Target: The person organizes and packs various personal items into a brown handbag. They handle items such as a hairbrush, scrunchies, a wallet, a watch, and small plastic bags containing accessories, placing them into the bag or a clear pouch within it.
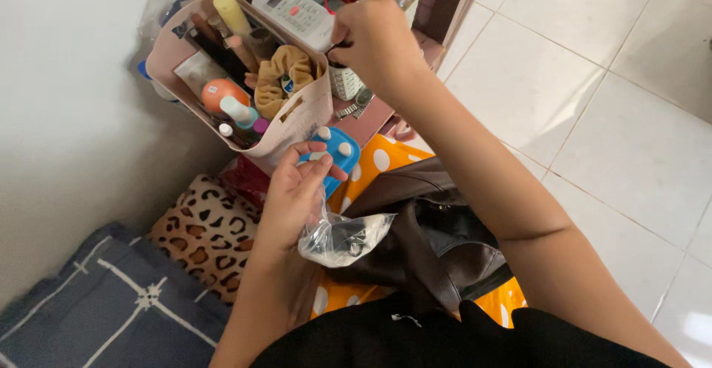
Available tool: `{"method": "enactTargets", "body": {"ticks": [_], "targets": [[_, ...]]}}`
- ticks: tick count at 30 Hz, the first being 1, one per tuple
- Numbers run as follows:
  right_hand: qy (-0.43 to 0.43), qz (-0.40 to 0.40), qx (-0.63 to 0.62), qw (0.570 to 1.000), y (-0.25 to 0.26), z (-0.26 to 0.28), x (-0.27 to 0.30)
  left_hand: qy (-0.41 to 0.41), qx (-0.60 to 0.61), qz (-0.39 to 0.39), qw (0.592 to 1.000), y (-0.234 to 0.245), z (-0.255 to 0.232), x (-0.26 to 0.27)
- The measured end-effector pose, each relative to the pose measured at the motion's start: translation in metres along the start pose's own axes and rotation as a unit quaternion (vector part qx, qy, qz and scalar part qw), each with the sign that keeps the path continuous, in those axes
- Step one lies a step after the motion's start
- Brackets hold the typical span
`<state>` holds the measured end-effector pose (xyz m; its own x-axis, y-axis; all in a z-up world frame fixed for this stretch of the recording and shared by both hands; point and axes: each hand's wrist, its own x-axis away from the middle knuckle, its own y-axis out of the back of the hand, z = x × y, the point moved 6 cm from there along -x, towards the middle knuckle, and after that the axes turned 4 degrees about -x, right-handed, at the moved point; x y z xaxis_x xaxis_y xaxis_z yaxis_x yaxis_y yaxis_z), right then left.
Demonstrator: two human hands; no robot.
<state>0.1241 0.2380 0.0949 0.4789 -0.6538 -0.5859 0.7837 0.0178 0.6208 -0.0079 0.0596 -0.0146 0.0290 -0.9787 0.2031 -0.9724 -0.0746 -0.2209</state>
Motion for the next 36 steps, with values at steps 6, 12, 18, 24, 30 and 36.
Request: {"method": "enactTargets", "body": {"ticks": [6, 12, 18, 24, 30, 36], "targets": [[0.097, 0.005, 0.009, 0.995, -0.008, 0.015, 0.015, -0.018, 0.006, 0.005, 1.000, -0.001, -0.009, 0.001], [0.045, 0.036, 0.003, 0.998, -0.008, 0.015, 0.023, -0.046, -0.015, 0.002, 0.999, -0.005, -0.008, -0.004], [0.042, 0.023, -0.083, 0.995, 0.038, 0.062, 0.050, -0.093, -0.041, -0.026, 0.994, -0.014, -0.023, 0.000], [-0.104, 0.219, -0.333, 0.911, 0.057, 0.100, 0.131, -0.159, -0.026, -0.047, 0.986, -0.027, -0.038, 0.001], [-0.128, 0.077, -0.307, 0.940, 0.050, 0.093, 0.170, -0.165, 0.036, -0.022, 0.985, -0.046, -0.048, 0.003], [-0.255, -0.100, -0.445, 0.852, 0.053, 0.040, 0.184, -0.190, -0.111, 0.060, 0.974, -0.055, -0.056, 0.030]]}}
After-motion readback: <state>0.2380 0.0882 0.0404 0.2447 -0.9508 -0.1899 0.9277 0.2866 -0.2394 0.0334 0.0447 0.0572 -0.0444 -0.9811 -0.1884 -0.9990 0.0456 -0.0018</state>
